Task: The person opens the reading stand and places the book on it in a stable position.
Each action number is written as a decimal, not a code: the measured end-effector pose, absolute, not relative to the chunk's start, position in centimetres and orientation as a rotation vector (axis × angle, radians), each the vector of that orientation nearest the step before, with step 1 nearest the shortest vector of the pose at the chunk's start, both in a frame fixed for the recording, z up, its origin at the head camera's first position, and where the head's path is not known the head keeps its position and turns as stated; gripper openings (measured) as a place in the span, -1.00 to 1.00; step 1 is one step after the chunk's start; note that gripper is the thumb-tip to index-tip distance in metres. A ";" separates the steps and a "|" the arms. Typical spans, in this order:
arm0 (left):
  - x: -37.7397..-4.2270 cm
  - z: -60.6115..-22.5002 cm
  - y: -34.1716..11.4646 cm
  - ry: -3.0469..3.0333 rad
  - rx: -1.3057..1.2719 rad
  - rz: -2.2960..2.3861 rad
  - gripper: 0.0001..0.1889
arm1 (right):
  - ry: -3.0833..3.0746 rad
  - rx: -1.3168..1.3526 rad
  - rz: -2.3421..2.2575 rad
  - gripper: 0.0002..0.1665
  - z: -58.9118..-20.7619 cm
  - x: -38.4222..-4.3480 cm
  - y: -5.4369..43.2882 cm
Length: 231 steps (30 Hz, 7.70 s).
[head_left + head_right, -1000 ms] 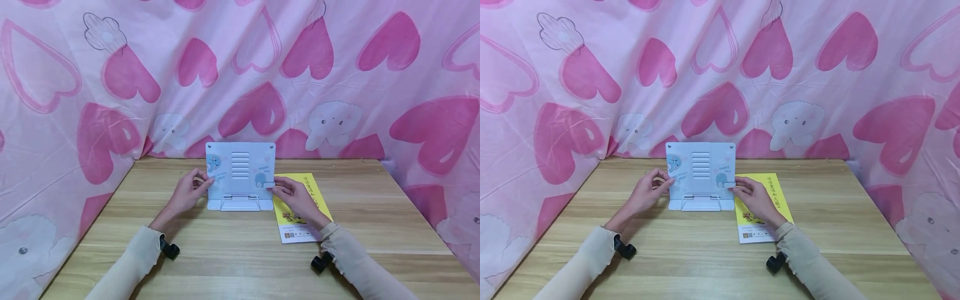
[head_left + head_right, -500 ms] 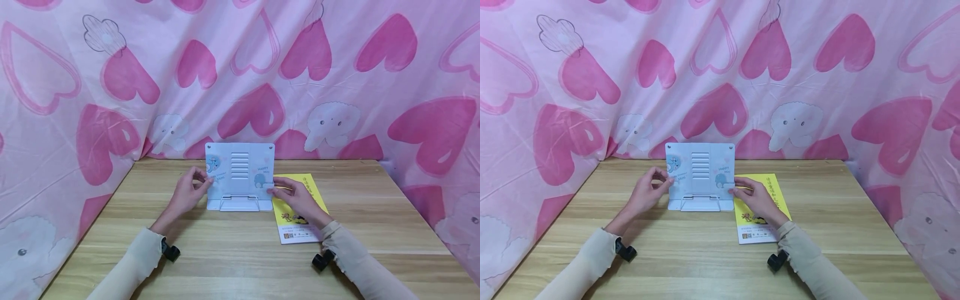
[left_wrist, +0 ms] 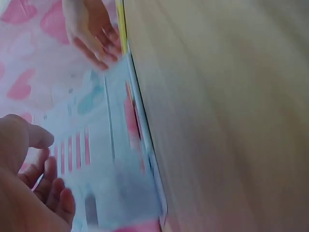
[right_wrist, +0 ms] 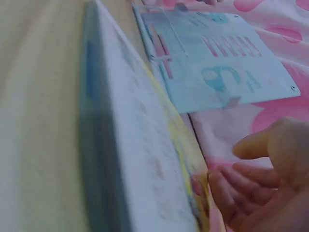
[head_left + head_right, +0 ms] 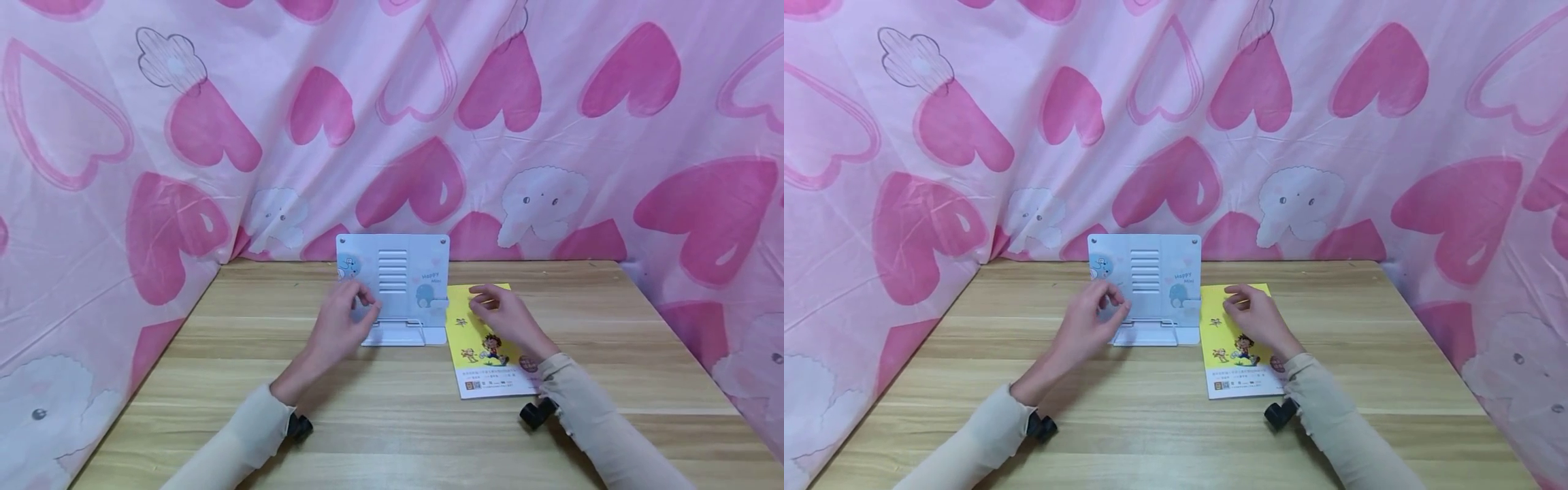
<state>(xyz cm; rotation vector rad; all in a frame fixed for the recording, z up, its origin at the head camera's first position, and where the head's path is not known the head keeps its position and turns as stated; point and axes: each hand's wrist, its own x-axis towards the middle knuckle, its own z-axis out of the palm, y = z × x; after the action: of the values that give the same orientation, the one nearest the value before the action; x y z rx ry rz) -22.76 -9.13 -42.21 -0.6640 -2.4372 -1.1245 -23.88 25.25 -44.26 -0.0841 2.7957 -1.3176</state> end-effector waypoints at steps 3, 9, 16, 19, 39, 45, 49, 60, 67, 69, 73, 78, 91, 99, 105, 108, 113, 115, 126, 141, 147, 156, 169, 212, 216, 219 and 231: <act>-22.3 -42.3 -7.6 -2.469 -0.745 -1.151 -0.86 | 2.799 -0.031 -1.231 -0.37 -43.8 -23.9 26.2; -21.8 -42.5 -4.5 -2.509 -0.925 -1.281 -0.98 | 2.773 0.068 -1.034 -0.09 -43.1 -24.1 27.6; -20.7 -42.5 -1.2 -2.735 -1.011 -1.384 -0.84 | 2.791 0.186 -0.847 0.26 -42.3 -23.8 28.1; -20.2 -42.5 -0.2 -2.858 -0.992 -1.386 -0.80 | 2.810 0.193 -0.802 0.35 -42.2 -23.8 28.3; -18.6 -42.8 1.1 -3.048 -0.914 -1.585 -0.59 | 2.673 0.217 -1.007 0.33 -42.5 -23.3 29.2; -18.3 -42.9 1.2 -2.986 -0.744 -1.814 -0.56 | 2.679 0.228 -0.903 0.22 -42.3 -23.3 29.5; -18.1 -43.0 1.2 -2.876 -0.629 -2.045 -0.56 | 2.671 0.240 -0.873 0.17 -42.1 -23.3 29.7; -18.3 -43.9 1.8 -2.638 -0.529 -2.317 -0.49 | 2.599 0.245 -0.910 -0.01 -42.3 -23.7 30.7; -18.7 -44.6 1.9 -2.644 -0.547 -2.360 -0.29 | 2.604 0.218 -0.888 0.04 -42.2 -23.6 30.7; -18.8 -44.7 1.8 -2.640 -0.561 -2.378 -0.23 | 2.597 0.220 -0.894 0.07 -42.1 -23.5 30.6; -18.9 -44.9 1.7 -2.635 -0.559 -2.401 -0.17 | 2.573 0.230 -0.934 0.05 -41.8 -23.3 30.5; -18.8 -45.0 2.0 -2.622 -0.516 -2.395 -0.17 | 2.443 0.267 -1.159 -0.01 -41.4 -22.7 30.4; -19.0 -44.6 1.6 -2.630 -0.629 -2.304 -0.26 | 2.542 0.083 -0.981 -0.13 -40.8 -23.0 31.4; -19.0 -44.3 1.3 -2.568 -0.655 -2.285 -0.32 | 2.617 -0.032 -0.958 -0.12 -40.3 -23.4 31.4; -19.2 -43.9 1.1 -2.525 -0.672 -2.219 -0.38 | 2.631 -0.036 -1.027 -0.19 -39.5 -23.6 31.0; -19.4 -43.6 1.0 -2.488 -0.706 -2.186 -0.40 | 2.684 -0.026 -1.015 -0.14 -39.0 -23.6 30.8; -19.8 -43.1 0.6 -2.450 -0.706 -2.161 -0.44 | 2.766 0.013 -0.994 0.03 -38.4 -23.4 30.4; -20.0 -42.8 0.4 -2.446 -0.689 -2.147 -0.45 | 2.784 0.024 -1.004 0.10 -38.2 -23.3 30.2; -21.3 -41.1 -1.3 -2.438 -0.640 -2.099 -0.51 | 2.960 -0.061 -1.089 0.22 -37.3 -22.9 28.7; -23.4 -39.4 -4.3 -2.343 -0.578 -1.968 -0.54 | 2.944 -0.367 -1.600 -0.27 -37.3 -22.1 26.2; -23.9 -39.2 -5.3 -2.332 -0.514 -1.979 -0.55 | 2.994 -0.441 -1.589 -0.24 -37.9 -22.1 25.5; -24.8 -38.7 -6.9 -2.339 -0.476 -1.918 -0.55 | 2.890 -0.449 -1.714 -0.08 -39.0 -22.2 24.5; -25.7 -38.6 -8.7 -2.313 -0.450 -1.747 -0.58 | 2.877 -0.520 -1.755 -0.01 -40.0 -23.1 22.6; -26.0 -39.5 -12.5 -2.434 -0.325 -1.407 -0.62 | 3.192 -0.747 -1.673 -0.23 -41.8 -25.8 18.0; -25.9 -39.8 -12.5 -2.461 -0.318 -1.368 -0.62 | 3.205 -0.758 -1.634 -0.24 -41.9 -25.7 18.0; -26.0 -39.9 -12.5 -2.478 -0.315 -1.343 -0.62 | 3.198 -0.751 -1.623 -0.23 -41.9 -25.6 18.0; -25.7 -39.8 -12.6 -2.543 -0.363 -1.176 -0.64 | 3.190 -0.737 -1.571 -0.21 -42.3 -25.3 18.1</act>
<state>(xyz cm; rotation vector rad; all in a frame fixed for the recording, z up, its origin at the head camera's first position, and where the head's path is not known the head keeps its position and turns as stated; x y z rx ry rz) -25.74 -12.59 -39.83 -0.3629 -2.5428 -1.1764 -25.35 18.12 -42.35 -0.7373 3.1904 -1.5710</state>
